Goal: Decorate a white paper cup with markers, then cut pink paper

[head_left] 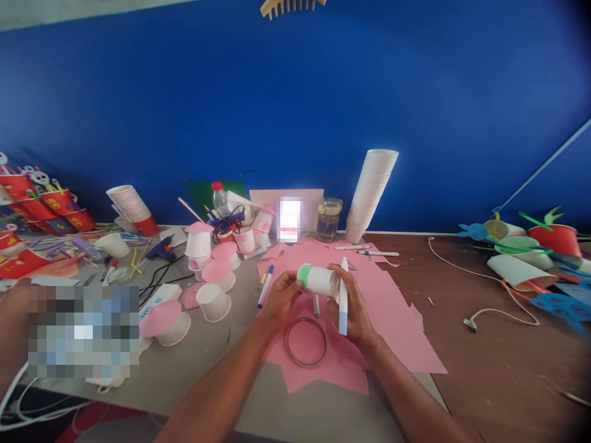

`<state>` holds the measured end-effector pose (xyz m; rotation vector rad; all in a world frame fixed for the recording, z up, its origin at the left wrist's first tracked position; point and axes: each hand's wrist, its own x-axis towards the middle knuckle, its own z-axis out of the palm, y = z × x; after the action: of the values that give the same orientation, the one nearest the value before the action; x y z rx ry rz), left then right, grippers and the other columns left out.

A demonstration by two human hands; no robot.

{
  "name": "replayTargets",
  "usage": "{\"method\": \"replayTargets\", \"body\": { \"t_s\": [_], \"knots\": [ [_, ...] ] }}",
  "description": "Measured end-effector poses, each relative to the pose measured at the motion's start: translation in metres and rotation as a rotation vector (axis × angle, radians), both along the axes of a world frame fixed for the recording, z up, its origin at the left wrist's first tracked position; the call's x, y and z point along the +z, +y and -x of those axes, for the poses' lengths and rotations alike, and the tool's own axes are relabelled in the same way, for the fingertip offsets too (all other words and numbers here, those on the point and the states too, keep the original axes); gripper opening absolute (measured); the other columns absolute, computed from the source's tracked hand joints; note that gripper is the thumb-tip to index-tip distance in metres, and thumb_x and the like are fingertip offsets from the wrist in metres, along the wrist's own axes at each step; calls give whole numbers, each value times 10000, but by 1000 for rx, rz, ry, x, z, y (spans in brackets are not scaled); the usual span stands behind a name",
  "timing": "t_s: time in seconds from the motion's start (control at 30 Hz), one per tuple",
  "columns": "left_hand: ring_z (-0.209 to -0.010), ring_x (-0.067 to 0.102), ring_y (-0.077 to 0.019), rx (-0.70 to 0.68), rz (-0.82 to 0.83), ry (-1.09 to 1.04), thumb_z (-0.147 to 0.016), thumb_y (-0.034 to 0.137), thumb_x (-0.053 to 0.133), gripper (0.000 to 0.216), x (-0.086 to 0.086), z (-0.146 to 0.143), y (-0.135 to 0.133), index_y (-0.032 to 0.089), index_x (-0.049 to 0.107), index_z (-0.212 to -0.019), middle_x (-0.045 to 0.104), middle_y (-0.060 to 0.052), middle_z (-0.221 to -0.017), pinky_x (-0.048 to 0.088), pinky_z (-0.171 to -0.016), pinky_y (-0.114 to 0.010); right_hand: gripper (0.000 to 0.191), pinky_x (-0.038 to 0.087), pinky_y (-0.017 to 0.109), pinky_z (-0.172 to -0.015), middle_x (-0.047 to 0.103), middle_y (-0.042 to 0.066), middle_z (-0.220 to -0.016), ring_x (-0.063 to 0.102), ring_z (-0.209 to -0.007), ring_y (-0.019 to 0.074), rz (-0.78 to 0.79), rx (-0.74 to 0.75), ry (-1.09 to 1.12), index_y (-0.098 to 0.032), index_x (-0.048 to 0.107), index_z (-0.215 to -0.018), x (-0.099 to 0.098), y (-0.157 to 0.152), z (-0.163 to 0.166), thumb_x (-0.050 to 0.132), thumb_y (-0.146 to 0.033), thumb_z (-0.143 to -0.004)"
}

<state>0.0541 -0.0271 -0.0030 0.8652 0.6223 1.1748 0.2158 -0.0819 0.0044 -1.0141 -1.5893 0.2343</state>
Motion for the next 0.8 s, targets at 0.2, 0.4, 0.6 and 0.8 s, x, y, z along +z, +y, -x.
{"method": "replayTargets", "body": {
  "t_s": [0.2, 0.4, 0.6, 0.8],
  "knots": [
    [-847, 618, -142, -63, -3, 4, -633, 277, 824, 301, 3, 0, -1, 160, 634, -835, 671, -4, -837, 457, -914, -358, 500, 477, 494, -964, 536, 132, -1248, 543, -1155, 287, 40, -79, 67, -233, 408, -1329, -5, 5, -5, 557, -232, -851],
    [-894, 623, -152, -103, 11, 18, -636, 280, 825, 309, 5, -1, -5, 165, 645, -860, 675, -23, -894, 462, -911, -346, 421, 499, 460, -912, 561, 109, -1196, 578, -1083, 264, 39, -116, 123, -241, 448, -1276, -6, 6, -6, 547, -250, -868],
    [-896, 633, -174, -157, 28, 24, -599, 286, 846, 364, 11, 0, -8, 159, 665, -889, 690, -40, -906, 463, -919, -366, 396, 500, 454, -915, 583, 111, -1179, 593, -1073, 262, 37, -94, 180, -235, 456, -1263, -5, 7, -6, 549, -293, -882],
    [-923, 629, -209, -178, 13, 23, -748, 441, 720, 339, 13, -1, -10, 152, 703, -925, 695, -75, -959, 458, -940, -391, 355, 508, 451, -904, 593, 112, -1170, 596, -1063, 262, 73, -44, 202, -234, 483, -1241, -6, 8, -7, 524, -300, -895]
  ]
}}
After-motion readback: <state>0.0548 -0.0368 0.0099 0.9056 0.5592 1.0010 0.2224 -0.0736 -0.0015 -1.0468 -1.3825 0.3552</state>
